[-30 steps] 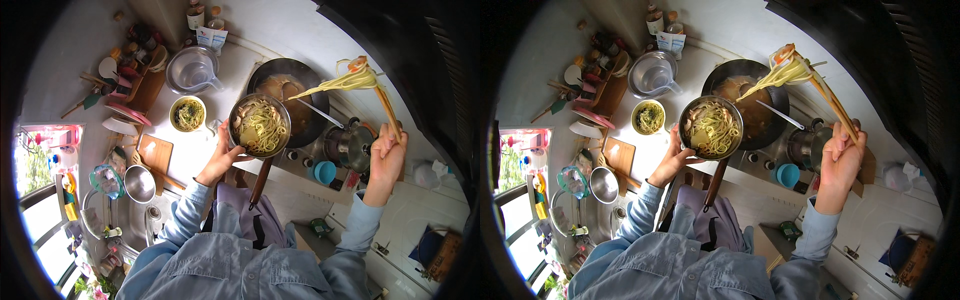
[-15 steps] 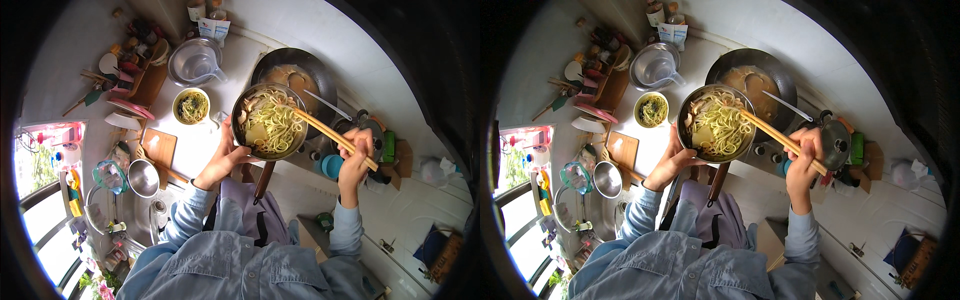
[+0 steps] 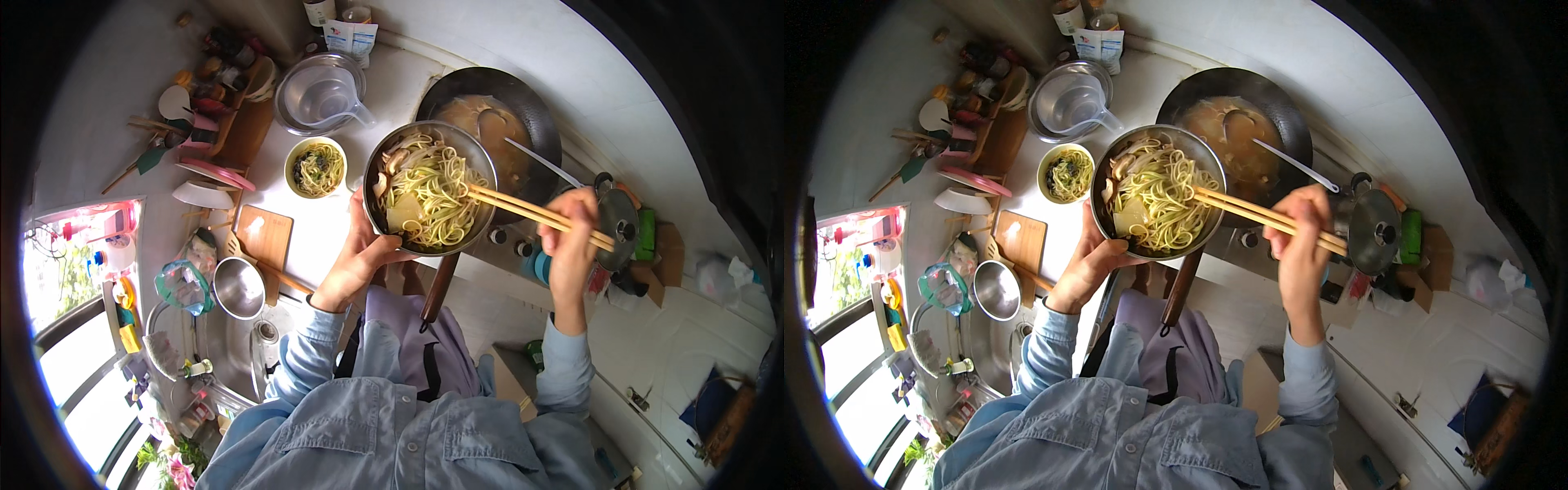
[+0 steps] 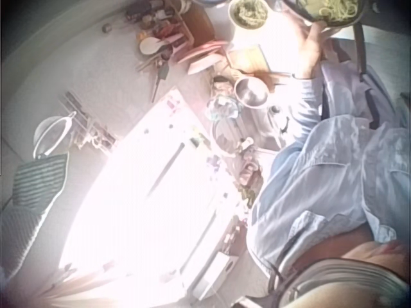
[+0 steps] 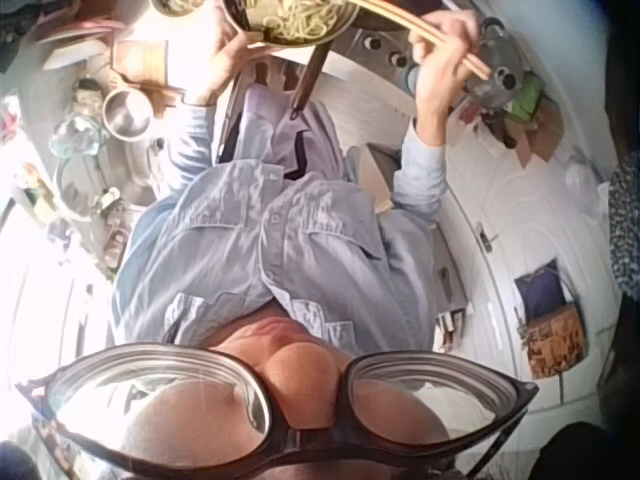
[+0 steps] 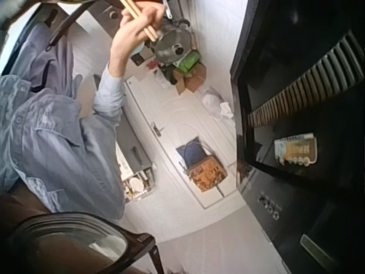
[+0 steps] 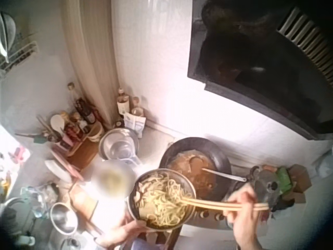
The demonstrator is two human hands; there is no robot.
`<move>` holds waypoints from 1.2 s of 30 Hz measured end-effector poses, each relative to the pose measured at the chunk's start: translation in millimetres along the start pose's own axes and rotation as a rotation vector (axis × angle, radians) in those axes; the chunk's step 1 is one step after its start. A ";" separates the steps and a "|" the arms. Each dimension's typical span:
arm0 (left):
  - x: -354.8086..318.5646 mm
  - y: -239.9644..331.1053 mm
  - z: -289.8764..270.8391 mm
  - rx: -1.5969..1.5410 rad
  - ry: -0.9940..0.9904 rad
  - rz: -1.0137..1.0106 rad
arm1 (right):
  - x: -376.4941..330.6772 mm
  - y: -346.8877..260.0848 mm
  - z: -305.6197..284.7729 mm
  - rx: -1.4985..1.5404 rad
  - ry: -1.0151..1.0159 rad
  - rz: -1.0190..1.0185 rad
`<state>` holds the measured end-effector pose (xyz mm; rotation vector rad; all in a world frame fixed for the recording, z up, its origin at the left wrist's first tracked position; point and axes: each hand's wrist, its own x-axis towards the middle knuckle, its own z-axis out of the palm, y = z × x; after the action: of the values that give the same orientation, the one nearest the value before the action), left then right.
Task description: The person uses chopsticks and a ladle to transfer noodles and broth from a wok into two bowls. They arrange the noodles in each bowl and add broth, then place the bowls on the counter.
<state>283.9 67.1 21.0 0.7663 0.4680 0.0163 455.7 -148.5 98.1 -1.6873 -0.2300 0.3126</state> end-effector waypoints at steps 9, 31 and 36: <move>-1.9 -15.6 -15.0 -0.048 0.055 0.024 | -0.9 -54.7 -12.9 -0.165 0.136 -0.118; -22.2 -58.2 -61.2 0.034 0.282 -0.023 | 40.2 133.6 -32.4 -0.470 -0.175 -0.426; -21.5 -60.6 -65.8 -0.010 0.274 -0.006 | 74.0 156.9 -0.2 -0.585 -0.263 -0.638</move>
<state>228.1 62.9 -52.0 0.7561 0.7302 0.1194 521.0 -146.3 -62.5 -2.0265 -1.1136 -0.0265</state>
